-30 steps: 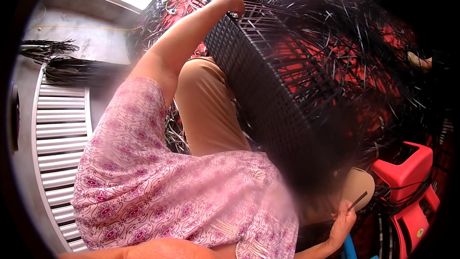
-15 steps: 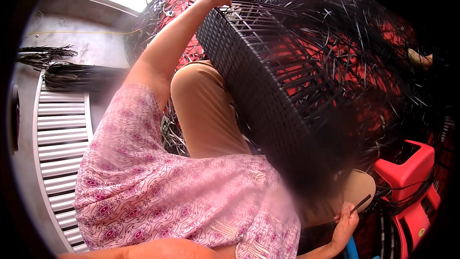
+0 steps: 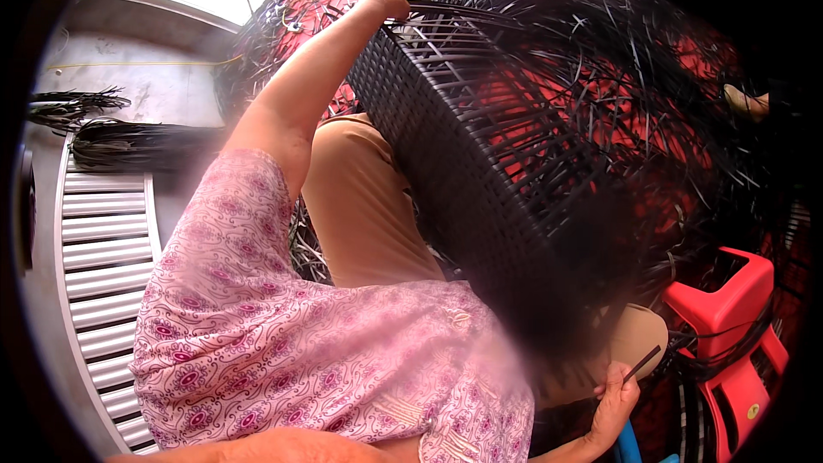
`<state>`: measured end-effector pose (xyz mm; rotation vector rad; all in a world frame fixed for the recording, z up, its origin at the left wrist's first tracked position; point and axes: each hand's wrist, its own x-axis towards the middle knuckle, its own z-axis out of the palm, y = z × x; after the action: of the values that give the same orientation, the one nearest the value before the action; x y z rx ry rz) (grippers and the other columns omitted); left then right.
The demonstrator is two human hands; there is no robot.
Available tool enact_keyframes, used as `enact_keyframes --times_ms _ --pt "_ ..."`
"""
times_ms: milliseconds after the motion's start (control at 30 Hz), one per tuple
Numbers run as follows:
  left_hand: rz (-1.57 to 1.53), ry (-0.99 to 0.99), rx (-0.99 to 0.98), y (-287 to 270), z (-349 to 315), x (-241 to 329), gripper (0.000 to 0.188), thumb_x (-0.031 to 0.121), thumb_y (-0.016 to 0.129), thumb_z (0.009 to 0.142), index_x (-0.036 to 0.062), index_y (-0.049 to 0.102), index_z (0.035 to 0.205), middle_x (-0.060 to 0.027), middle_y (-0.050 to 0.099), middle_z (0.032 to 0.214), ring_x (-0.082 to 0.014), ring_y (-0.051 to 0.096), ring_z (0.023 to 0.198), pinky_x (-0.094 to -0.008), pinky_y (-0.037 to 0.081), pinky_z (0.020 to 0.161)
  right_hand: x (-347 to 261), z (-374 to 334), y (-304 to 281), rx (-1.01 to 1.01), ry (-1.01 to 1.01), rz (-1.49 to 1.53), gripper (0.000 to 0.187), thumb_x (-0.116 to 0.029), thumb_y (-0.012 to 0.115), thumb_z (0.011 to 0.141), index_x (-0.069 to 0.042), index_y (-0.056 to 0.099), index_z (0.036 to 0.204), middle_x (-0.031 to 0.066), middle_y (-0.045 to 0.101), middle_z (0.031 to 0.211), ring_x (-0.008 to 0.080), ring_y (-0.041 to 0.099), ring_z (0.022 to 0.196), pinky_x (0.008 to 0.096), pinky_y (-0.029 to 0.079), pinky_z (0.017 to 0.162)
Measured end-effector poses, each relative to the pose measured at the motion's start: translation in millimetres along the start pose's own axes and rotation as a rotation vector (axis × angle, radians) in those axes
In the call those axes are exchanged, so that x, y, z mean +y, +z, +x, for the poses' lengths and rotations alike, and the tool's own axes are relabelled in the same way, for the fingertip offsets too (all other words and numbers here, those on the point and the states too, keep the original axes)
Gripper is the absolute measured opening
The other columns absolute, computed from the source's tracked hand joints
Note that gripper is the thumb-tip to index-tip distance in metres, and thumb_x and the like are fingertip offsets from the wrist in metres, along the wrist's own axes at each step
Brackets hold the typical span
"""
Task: The person sits on the floor and weaves a black basket using thin black strips. They interlace the strips by hand, pulling them through the existing structure to build the basket's walls. The person occasionally adjusts the basket's position and continues the repetitive weaving motion.
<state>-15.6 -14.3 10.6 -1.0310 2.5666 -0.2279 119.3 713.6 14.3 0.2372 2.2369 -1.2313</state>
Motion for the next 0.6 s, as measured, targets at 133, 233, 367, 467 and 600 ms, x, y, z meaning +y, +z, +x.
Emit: enact_keyframes --times_ms 133,233,367,467,600 --pt "-0.021 0.017 -0.053 1 14 -9 0.045 0.027 0.07 0.08 0.0103 0.071 0.122 -0.0117 0.07 0.126 -0.0271 0.067 0.116 -0.0426 0.054 0.095 -7 -3 1 0.005 0.016 0.036 0.026 -0.026 0.061 0.1 -0.004 0.063 0.087 -0.0037 0.05 0.068 0.0052 0.045 0.059 0.0208 0.034 0.053" --pt "-0.27 0.257 -0.166 -4 38 -34 0.037 0.039 0.079 0.075 0.0047 0.077 0.089 -0.0076 0.073 0.077 -0.0226 0.07 0.078 -0.0388 0.057 0.073 -6 -2 3 -0.003 0.041 0.068 0.026 -0.026 0.061 0.1 -0.004 0.064 0.087 -0.0037 0.051 0.068 0.0051 0.046 0.059 0.0207 0.033 0.054" --pt "0.023 0.449 0.192 34 87 -94 0.029 0.038 0.071 0.081 0.012 0.078 0.092 -0.0046 0.075 0.091 -0.0254 0.07 0.094 -0.0403 0.054 0.084 -2 6 1 -0.053 0.037 0.049 0.026 -0.026 0.06 0.101 -0.004 0.064 0.087 -0.0033 0.052 0.068 0.0051 0.045 0.059 0.0207 0.033 0.054" --pt "-0.18 0.179 0.294 27 80 -83 0.028 0.037 0.072 0.079 0.0148 0.079 0.095 -0.0062 0.076 0.098 -0.0258 0.07 0.099 -0.04 0.053 0.089 -4 5 3 -0.054 0.04 0.062 0.026 -0.026 0.06 0.101 -0.004 0.064 0.088 -0.003 0.052 0.068 0.0051 0.045 0.059 0.0208 0.034 0.054" --pt "-0.191 0.093 0.246 25 74 -90 0.028 0.031 0.073 0.073 0.0151 0.079 0.095 -0.009 0.076 0.098 -0.0261 0.071 0.096 -0.0394 0.054 0.088 -1 10 -1 -0.08 0.045 0.046 0.025 -0.025 0.06 0.101 -0.004 0.064 0.088 -0.0028 0.052 0.068 0.0052 0.045 0.059 0.0211 0.035 0.054"
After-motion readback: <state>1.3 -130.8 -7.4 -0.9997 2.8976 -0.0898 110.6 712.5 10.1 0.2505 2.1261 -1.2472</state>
